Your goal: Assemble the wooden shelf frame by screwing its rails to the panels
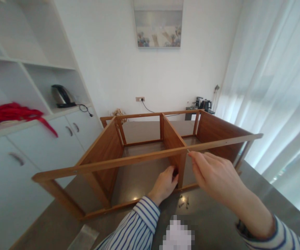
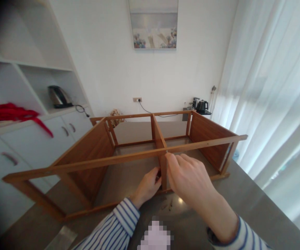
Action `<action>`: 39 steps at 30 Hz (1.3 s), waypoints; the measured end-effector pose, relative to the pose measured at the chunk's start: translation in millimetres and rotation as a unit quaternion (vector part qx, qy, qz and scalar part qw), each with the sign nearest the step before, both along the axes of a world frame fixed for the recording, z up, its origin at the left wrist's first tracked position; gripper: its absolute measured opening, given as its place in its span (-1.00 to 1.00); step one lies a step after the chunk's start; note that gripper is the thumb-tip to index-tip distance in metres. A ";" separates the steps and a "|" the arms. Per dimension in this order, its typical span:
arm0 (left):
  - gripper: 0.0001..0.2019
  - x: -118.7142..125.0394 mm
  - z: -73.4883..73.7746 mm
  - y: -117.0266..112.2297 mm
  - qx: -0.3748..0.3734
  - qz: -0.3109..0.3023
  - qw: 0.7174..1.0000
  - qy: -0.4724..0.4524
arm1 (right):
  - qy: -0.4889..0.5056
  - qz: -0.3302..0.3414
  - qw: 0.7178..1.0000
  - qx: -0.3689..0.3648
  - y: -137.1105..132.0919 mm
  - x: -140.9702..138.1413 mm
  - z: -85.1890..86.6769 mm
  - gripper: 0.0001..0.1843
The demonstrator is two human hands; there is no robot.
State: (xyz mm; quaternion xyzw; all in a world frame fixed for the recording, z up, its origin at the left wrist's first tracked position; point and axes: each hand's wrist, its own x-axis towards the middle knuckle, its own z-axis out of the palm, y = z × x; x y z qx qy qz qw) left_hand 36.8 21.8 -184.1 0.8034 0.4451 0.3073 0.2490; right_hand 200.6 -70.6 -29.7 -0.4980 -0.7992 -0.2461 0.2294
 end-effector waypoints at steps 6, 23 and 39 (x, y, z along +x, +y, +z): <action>-0.77 -0.6 1.0 -0.5 -0.004 -0.005 1.000 0.006 | -0.046 0.013 0.997 -0.055 1.7 -2.8 12.4 -0.71; -0.78 0.6 3.9 -3.3 -0.012 0.004 1.000 -0.009 | 0.227 0.116 0.961 -0.108 7.3 -3.8 -5.8 -0.75; -0.76 -0.2 -0.3 -0.9 0.010 -0.006 1.000 -0.005 | 0.299 0.093 0.944 -0.106 6.3 -9.6 -8.8 -0.81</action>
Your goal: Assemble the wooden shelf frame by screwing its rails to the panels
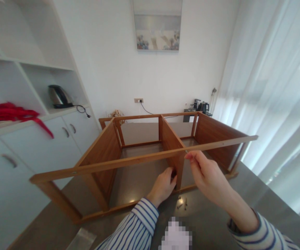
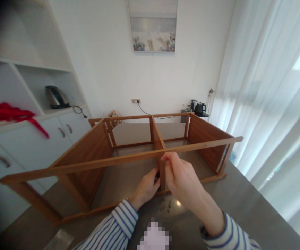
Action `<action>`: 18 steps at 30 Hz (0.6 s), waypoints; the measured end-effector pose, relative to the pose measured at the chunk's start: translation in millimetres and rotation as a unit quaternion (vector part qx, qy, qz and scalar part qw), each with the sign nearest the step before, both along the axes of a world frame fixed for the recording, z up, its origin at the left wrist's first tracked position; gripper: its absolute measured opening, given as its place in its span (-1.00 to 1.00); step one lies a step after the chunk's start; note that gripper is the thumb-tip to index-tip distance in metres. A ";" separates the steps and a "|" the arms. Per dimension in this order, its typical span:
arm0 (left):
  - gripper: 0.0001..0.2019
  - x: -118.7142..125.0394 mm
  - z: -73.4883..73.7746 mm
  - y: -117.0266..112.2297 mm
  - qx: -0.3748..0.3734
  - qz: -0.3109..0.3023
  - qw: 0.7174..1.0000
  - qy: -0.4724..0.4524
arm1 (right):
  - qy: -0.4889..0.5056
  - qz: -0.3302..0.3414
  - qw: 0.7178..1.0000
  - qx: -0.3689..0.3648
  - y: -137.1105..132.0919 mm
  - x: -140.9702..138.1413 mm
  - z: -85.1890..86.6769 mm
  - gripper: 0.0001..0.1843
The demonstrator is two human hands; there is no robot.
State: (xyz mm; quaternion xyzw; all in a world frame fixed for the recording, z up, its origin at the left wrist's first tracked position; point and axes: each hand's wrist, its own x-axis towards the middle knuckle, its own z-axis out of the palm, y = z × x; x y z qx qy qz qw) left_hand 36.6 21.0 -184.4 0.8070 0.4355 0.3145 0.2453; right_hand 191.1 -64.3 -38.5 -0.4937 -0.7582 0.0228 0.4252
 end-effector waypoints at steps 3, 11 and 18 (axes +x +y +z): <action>-0.76 0.5 -1.0 0.2 0.002 0.003 1.000 0.002 | -0.014 -0.011 1.000 -0.018 -0.7 1.1 2.2 -0.81; -0.76 0.2 -1.5 0.3 0.005 0.005 1.000 -0.007 | -0.005 0.001 1.000 0.000 -0.2 0.1 -1.1 -0.80; -0.75 -0.1 -0.9 0.6 0.001 0.003 1.000 -0.005 | 0.008 0.001 1.000 -0.016 0.0 -0.6 -1.1 -0.81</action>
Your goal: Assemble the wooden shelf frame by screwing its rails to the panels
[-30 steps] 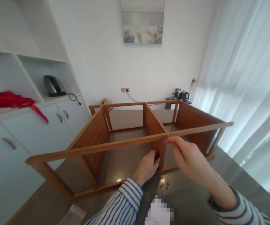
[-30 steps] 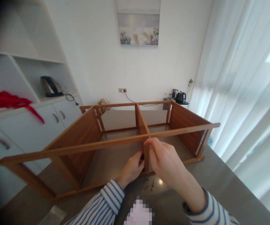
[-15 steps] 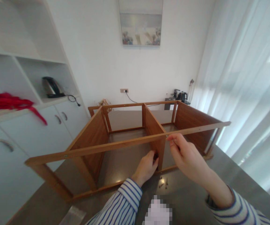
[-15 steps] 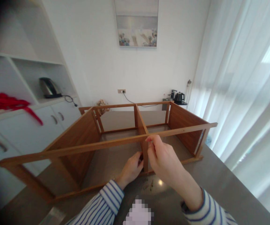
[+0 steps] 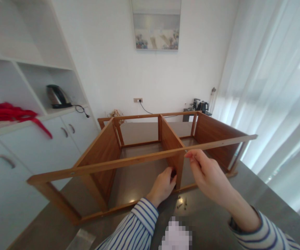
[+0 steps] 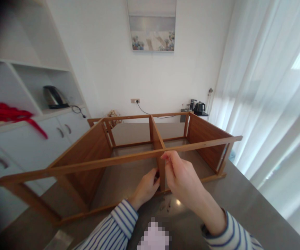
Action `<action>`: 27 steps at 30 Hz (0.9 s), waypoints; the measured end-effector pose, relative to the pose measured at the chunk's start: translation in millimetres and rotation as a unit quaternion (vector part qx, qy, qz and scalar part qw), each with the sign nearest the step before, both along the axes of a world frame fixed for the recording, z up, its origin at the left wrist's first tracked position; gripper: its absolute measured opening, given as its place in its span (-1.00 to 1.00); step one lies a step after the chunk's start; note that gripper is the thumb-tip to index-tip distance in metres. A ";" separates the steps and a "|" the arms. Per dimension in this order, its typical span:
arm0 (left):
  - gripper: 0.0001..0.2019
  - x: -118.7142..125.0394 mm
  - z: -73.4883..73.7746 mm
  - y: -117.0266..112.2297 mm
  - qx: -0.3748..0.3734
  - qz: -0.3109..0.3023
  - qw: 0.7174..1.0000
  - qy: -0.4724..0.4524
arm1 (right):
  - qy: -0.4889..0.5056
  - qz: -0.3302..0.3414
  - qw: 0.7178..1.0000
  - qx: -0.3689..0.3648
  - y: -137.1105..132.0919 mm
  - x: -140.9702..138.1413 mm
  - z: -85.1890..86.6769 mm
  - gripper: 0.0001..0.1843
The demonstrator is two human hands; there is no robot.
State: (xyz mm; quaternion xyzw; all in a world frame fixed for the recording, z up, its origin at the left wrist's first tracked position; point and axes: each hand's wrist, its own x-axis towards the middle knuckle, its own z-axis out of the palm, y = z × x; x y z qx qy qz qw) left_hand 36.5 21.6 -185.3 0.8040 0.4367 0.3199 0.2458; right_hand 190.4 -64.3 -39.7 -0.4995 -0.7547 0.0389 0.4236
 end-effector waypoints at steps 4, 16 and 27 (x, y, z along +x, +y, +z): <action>-0.75 0.1 0.5 -0.4 -0.006 0.000 1.000 0.007 | 0.008 -0.008 1.000 0.007 0.1 -0.8 0.0 -0.82; -0.77 0.4 -0.1 0.8 -0.004 0.005 1.000 0.007 | -0.239 0.034 0.969 0.045 -17.0 6.9 13.8 -0.79; -0.77 -7.9 7.2 -9.6 0.019 0.006 0.996 0.088 | -0.317 -0.143 0.926 -0.147 -41.3 69.9 -116.8 -0.77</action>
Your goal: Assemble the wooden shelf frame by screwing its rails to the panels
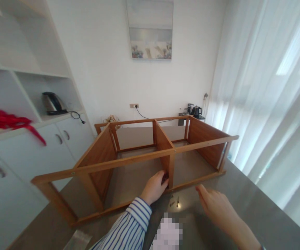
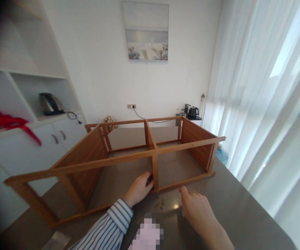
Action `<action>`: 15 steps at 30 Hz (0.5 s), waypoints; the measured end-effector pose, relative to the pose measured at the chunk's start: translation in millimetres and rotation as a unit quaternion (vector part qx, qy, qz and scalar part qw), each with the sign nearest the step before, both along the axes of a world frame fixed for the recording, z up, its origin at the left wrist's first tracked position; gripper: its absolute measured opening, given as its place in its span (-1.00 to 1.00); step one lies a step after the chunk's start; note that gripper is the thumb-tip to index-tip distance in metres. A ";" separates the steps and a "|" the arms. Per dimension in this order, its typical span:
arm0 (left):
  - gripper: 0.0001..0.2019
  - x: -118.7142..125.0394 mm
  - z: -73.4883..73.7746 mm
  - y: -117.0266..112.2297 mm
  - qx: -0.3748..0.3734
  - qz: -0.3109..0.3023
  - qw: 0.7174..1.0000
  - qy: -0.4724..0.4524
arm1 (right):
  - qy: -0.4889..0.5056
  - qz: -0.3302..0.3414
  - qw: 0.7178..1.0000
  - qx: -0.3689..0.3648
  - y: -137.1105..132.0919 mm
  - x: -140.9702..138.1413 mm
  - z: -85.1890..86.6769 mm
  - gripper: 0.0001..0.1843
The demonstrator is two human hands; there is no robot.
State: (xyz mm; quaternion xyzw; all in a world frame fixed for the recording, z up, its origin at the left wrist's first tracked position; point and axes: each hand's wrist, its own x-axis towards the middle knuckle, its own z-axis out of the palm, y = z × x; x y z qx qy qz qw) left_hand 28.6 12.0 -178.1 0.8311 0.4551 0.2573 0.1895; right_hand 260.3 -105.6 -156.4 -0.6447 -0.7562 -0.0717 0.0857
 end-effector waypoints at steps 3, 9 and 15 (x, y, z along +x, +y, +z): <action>-0.75 -7.6 8.0 -9.9 0.004 0.011 1.000 0.020 | 0.001 -0.035 0.999 -0.028 -5.6 17.7 -25.3 -0.78; -0.70 -47.5 33.1 -55.7 0.039 0.049 0.996 0.056 | 0.019 -0.040 0.997 -0.060 -10.3 29.4 -42.1 -0.76; -0.69 -90.9 54.8 -102.2 0.068 0.190 0.975 0.087 | 0.043 -0.004 0.996 -0.082 -10.7 33.4 -50.6 -0.69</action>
